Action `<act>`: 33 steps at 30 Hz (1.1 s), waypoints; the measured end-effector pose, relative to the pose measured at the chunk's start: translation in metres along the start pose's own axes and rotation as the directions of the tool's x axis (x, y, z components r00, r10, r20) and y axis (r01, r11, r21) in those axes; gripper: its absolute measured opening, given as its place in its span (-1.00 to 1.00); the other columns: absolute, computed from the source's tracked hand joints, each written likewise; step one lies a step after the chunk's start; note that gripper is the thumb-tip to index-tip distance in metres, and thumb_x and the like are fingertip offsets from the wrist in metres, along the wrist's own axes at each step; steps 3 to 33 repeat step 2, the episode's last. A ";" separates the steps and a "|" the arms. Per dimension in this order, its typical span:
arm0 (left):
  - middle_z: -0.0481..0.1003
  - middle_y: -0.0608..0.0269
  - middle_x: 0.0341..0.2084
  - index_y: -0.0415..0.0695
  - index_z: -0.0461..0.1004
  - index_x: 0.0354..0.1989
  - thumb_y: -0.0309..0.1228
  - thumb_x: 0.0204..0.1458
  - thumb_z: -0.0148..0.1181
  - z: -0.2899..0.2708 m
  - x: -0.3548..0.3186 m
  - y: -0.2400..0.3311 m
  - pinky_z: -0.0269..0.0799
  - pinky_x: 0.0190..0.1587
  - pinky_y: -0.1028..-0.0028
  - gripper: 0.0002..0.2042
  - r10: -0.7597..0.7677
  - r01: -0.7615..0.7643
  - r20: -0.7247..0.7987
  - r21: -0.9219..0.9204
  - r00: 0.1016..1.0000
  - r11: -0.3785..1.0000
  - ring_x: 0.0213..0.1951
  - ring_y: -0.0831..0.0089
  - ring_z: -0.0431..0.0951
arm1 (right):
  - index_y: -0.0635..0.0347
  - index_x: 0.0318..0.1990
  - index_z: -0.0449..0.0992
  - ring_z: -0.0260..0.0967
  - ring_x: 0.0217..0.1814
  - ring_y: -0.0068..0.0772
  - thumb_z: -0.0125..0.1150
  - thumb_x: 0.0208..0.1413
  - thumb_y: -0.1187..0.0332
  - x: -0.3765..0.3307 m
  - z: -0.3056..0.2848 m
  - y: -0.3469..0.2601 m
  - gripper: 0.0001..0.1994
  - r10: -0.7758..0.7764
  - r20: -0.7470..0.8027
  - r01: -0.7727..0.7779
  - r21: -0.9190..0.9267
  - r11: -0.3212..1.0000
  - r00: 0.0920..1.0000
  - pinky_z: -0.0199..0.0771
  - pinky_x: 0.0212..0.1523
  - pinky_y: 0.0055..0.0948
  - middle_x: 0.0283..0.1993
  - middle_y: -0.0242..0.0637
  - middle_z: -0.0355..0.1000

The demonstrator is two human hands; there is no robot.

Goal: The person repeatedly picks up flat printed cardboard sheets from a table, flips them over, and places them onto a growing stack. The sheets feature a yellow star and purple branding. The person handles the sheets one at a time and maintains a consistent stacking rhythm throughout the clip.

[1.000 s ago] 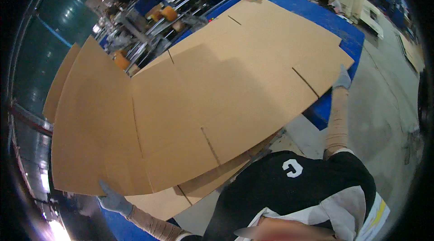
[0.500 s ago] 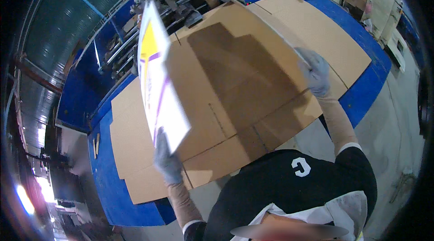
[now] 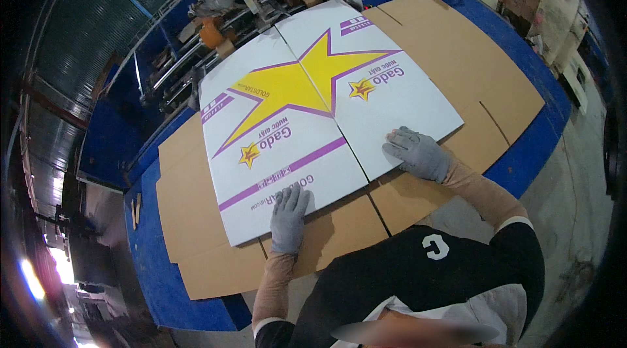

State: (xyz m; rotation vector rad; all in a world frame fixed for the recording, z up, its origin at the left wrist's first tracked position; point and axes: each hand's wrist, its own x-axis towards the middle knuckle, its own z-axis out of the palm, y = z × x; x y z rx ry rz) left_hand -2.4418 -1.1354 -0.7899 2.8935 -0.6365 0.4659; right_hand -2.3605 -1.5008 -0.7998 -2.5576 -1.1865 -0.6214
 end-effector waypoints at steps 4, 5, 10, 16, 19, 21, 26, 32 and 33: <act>0.37 0.04 0.09 -0.06 0.43 0.00 -0.57 -0.08 0.03 0.012 0.002 -0.005 0.16 0.24 0.18 -0.61 -0.009 0.009 -0.042 0.014 0.999 1.000 0.12 0.10 0.37 | 0.11 0.05 0.39 0.24 0.22 -0.12 0.19 -0.12 0.27 0.003 0.011 0.005 -0.52 0.014 0.094 -0.015 0.008 1.000 0.995 0.12 0.30 -0.14 0.12 -0.10 0.33; 0.37 0.04 0.09 -0.06 0.43 0.00 -0.57 -0.08 0.03 0.012 0.002 -0.005 0.16 0.24 0.18 -0.61 -0.009 0.009 -0.042 0.014 0.999 1.000 0.12 0.10 0.37 | 0.11 0.05 0.39 0.24 0.22 -0.12 0.19 -0.12 0.27 0.003 0.011 0.005 -0.52 0.014 0.094 -0.015 0.008 1.000 0.995 0.12 0.30 -0.14 0.12 -0.10 0.33; 0.37 0.04 0.09 -0.06 0.43 0.00 -0.57 -0.08 0.03 0.012 0.002 -0.005 0.16 0.24 0.18 -0.61 -0.009 0.009 -0.042 0.014 0.999 1.000 0.12 0.10 0.37 | 0.11 0.05 0.39 0.24 0.22 -0.12 0.19 -0.12 0.27 0.003 0.011 0.005 -0.52 0.014 0.094 -0.015 0.008 1.000 0.995 0.12 0.30 -0.14 0.12 -0.10 0.33; 0.37 0.04 0.09 -0.06 0.43 0.00 -0.57 -0.08 0.03 0.012 0.002 -0.005 0.16 0.24 0.18 -0.61 -0.009 0.009 -0.042 0.014 0.999 1.000 0.12 0.10 0.37 | 0.11 0.05 0.39 0.24 0.22 -0.12 0.19 -0.12 0.27 0.003 0.011 0.005 -0.52 0.014 0.094 -0.015 0.008 1.000 0.995 0.12 0.30 -0.14 0.12 -0.10 0.33; 0.37 0.04 0.09 -0.06 0.43 0.00 -0.57 -0.08 0.03 0.012 0.002 -0.005 0.16 0.24 0.18 -0.61 -0.009 0.009 -0.042 0.014 0.999 1.000 0.12 0.10 0.37 | 0.11 0.05 0.39 0.24 0.22 -0.12 0.19 -0.12 0.27 0.003 0.011 0.005 -0.52 0.014 0.094 -0.015 0.008 1.000 0.995 0.12 0.30 -0.14 0.12 -0.10 0.33; 0.37 0.04 0.09 -0.06 0.43 0.00 -0.57 -0.08 0.03 0.012 0.002 -0.005 0.16 0.24 0.18 -0.61 -0.009 0.009 -0.042 0.014 0.999 1.000 0.12 0.10 0.37 | 0.11 0.05 0.39 0.24 0.22 -0.12 0.19 -0.12 0.27 0.003 0.011 0.005 -0.52 0.014 0.094 -0.015 0.008 1.000 0.995 0.12 0.30 -0.14 0.12 -0.10 0.33; 0.37 0.04 0.09 -0.06 0.43 0.00 -0.57 -0.08 0.03 0.012 0.002 -0.005 0.16 0.24 0.18 -0.61 -0.009 0.009 -0.042 0.014 0.999 1.000 0.12 0.10 0.37 | 0.11 0.05 0.39 0.24 0.22 -0.12 0.19 -0.12 0.27 0.003 0.011 0.005 -0.52 0.014 0.094 -0.015 0.008 1.000 0.995 0.12 0.30 -0.14 0.12 -0.10 0.33; 0.37 0.04 0.09 -0.06 0.43 0.00 -0.57 -0.08 0.03 0.012 0.002 -0.005 0.16 0.24 0.18 -0.61 -0.009 0.009 -0.042 0.014 0.999 1.000 0.12 0.10 0.37 | 0.11 0.05 0.39 0.24 0.22 -0.12 0.19 -0.12 0.27 0.003 0.011 0.005 -0.52 0.014 0.094 -0.015 0.008 1.000 0.995 0.12 0.30 -0.14 0.12 -0.10 0.33; 0.37 0.04 0.09 -0.06 0.43 0.00 -0.57 -0.08 0.03 0.012 0.002 -0.005 0.16 0.24 0.18 -0.61 -0.009 0.009 -0.042 0.014 0.999 1.000 0.12 0.10 0.37 | 0.11 0.05 0.39 0.24 0.22 -0.12 0.19 -0.12 0.27 0.003 0.011 0.005 -0.52 0.014 0.094 -0.015 0.008 1.000 0.995 0.12 0.30 -0.14 0.12 -0.10 0.33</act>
